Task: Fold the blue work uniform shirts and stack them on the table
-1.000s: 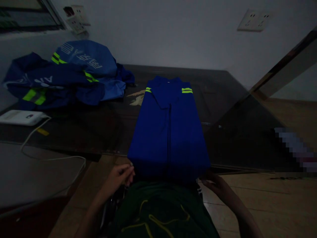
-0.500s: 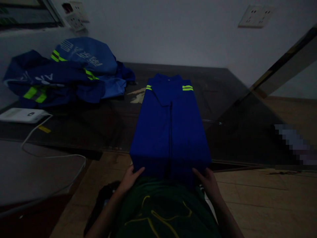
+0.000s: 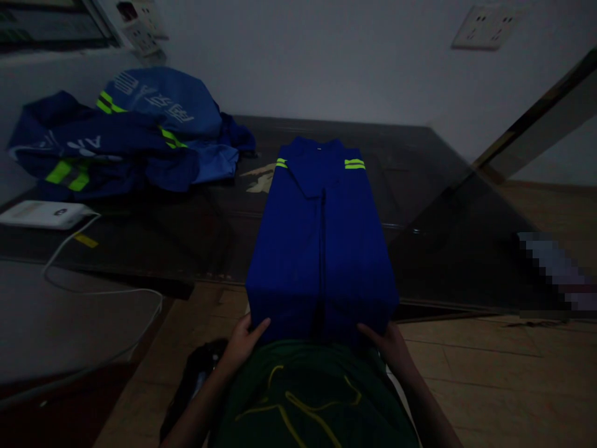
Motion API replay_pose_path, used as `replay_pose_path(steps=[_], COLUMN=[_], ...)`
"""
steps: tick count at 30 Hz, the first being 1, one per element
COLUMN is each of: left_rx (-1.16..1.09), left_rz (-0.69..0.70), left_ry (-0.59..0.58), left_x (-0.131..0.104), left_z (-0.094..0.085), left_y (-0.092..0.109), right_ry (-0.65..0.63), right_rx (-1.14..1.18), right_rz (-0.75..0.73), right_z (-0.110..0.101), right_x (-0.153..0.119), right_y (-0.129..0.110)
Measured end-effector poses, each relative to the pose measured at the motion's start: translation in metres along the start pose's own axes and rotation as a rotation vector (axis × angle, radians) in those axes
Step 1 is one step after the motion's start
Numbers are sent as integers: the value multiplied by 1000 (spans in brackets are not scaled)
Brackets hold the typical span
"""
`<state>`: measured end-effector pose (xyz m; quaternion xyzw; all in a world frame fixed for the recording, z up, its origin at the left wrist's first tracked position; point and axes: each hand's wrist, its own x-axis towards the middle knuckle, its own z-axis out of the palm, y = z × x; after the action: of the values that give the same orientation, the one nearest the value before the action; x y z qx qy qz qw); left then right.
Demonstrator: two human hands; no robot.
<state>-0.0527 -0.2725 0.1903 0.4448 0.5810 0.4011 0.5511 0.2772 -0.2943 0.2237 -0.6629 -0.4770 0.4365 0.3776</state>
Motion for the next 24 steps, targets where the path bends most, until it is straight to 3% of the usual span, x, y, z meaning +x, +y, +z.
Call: replay_pose_path(steps=[5,9,11,14,18,24], left_rx=[-6,-14,101,335,384,155], left_rz=[37,151,238,353,368,276], left_ry=[61,120,111,6,-3,4], left_x=[-6,-22,-30,-40,-54,-73], left_z=[2,-1,-5,-14,-27,-58], left_y=[-5,-3,3,23,61,102], right_ry=[31,98,181,271,284,34], right_rx=[27,86,135,115,-44,70], right_rz=[33,22,-18,-64,-65,-48], right_z=[2,8,14,15,-10,-72], right_x=[-10,-30,-44,-64,-79,-88], right_y=[-2,-6,-8,-14,-32,-80])
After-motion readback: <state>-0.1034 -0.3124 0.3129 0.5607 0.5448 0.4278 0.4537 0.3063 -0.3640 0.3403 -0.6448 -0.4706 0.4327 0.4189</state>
